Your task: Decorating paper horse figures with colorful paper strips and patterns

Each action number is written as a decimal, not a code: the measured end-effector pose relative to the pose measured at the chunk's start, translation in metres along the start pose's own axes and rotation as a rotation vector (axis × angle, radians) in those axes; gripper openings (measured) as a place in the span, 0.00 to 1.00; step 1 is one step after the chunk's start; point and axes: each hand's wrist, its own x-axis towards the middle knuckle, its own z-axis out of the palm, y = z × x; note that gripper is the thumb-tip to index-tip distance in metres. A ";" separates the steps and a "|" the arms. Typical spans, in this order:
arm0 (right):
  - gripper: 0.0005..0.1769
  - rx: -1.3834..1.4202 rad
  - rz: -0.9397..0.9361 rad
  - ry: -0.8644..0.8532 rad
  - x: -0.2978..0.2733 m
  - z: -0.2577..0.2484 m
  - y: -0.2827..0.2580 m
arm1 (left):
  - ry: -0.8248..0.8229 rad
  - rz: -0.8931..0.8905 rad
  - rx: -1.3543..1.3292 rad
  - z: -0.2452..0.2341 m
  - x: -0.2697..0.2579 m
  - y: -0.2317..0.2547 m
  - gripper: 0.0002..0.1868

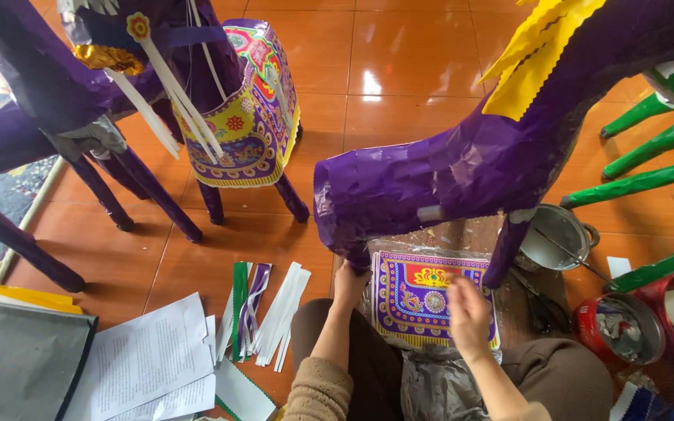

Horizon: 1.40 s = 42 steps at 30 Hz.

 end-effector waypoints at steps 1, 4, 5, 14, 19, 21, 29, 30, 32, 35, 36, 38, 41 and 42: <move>0.12 -0.002 0.001 0.002 -0.001 0.003 -0.002 | -0.003 0.000 0.000 -0.001 0.000 0.003 0.20; 0.09 -0.037 0.003 0.041 -0.006 0.021 -0.006 | -0.033 -0.035 0.009 -0.003 -0.003 0.008 0.18; 0.10 -0.079 -0.004 -0.029 -0.006 0.037 -0.007 | -0.026 -0.029 0.019 -0.003 -0.003 0.009 0.18; 0.13 -0.195 -0.215 -0.219 0.013 0.090 0.030 | 0.046 -0.047 0.114 0.008 0.007 -0.010 0.25; 0.14 -0.239 -0.297 0.033 0.014 0.018 0.023 | 0.021 -0.039 0.103 0.007 0.003 -0.005 0.26; 0.09 -0.442 -0.315 0.312 0.013 -0.022 0.044 | 0.040 -0.016 0.085 0.009 0.005 -0.010 0.27; 0.15 -0.455 -0.374 0.194 0.018 0.007 0.040 | 0.023 -0.032 0.153 0.015 0.020 -0.034 0.27; 0.16 -0.455 -0.364 0.146 0.019 0.009 0.046 | 0.023 -0.038 0.174 0.016 0.021 -0.036 0.27; 0.14 -0.538 -0.403 0.275 0.027 -0.015 0.050 | 0.020 -0.028 0.167 0.013 0.014 -0.024 0.27; 0.12 -0.626 -0.433 0.456 0.037 -0.051 0.014 | 0.014 -0.019 0.162 0.011 0.012 -0.016 0.27; 0.13 -0.627 -0.422 0.511 0.039 -0.063 -0.005 | 0.011 -0.019 0.171 0.011 0.012 -0.016 0.27; 0.12 -0.622 -0.422 0.460 0.038 -0.059 0.024 | -0.001 -0.018 0.176 0.014 0.020 -0.030 0.27; 0.10 -0.585 -0.434 0.425 0.049 -0.064 0.047 | 0.009 -0.028 0.205 0.016 0.027 -0.040 0.26; 0.09 -0.555 -0.445 0.443 0.054 -0.067 0.052 | 0.028 -0.039 0.228 0.015 0.027 -0.043 0.24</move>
